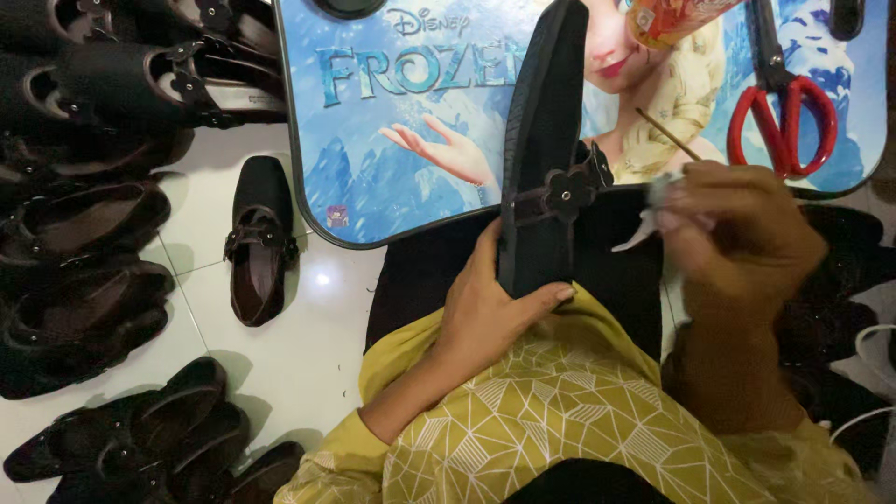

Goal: The person sits on the floor holding a black shoe upper on their lap and uses a small stick to apply glue along the sole edge of the upper. They pick up a glue bottle, pour liquid onto a cloth, wipe the shoe, then resume spreading glue with the stick and finish by wiping the shoe with the cloth.

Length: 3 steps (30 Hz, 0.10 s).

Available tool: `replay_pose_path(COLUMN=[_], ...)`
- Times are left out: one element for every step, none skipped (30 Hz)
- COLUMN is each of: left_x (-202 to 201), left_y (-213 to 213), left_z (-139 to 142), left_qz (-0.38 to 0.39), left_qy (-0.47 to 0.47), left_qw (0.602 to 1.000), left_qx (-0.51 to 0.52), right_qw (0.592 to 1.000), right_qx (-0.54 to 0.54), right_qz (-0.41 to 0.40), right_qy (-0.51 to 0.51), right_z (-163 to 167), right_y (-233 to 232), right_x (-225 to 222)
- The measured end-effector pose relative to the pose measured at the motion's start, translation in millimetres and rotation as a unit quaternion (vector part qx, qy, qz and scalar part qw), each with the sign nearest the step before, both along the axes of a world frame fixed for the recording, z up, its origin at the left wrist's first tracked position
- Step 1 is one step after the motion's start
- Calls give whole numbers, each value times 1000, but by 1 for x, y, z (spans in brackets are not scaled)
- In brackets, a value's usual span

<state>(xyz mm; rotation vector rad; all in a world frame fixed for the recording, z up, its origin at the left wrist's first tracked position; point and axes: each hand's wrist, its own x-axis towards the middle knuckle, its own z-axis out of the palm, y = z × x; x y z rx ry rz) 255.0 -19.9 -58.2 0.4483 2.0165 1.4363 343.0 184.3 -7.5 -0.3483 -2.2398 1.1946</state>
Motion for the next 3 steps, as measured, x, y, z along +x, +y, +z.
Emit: replay_pose_path(left_x=[0, -1, -1], left_y=[0, 0, 1], left_z=[1, 2, 3], left_qz=[-3, -7, -24], left_qy=[5, 11, 24], left_qw=[1000, 1000, 999], left_qx=[-10, -20, -41], right_qw=[997, 990, 976], right_qx=[66, 132, 196], right_qz=[26, 56, 85], right_qy=[1, -20, -34], right_z=[0, -5, -10], right_y=[-3, -8, -14], right_x=[-5, -16, -27])
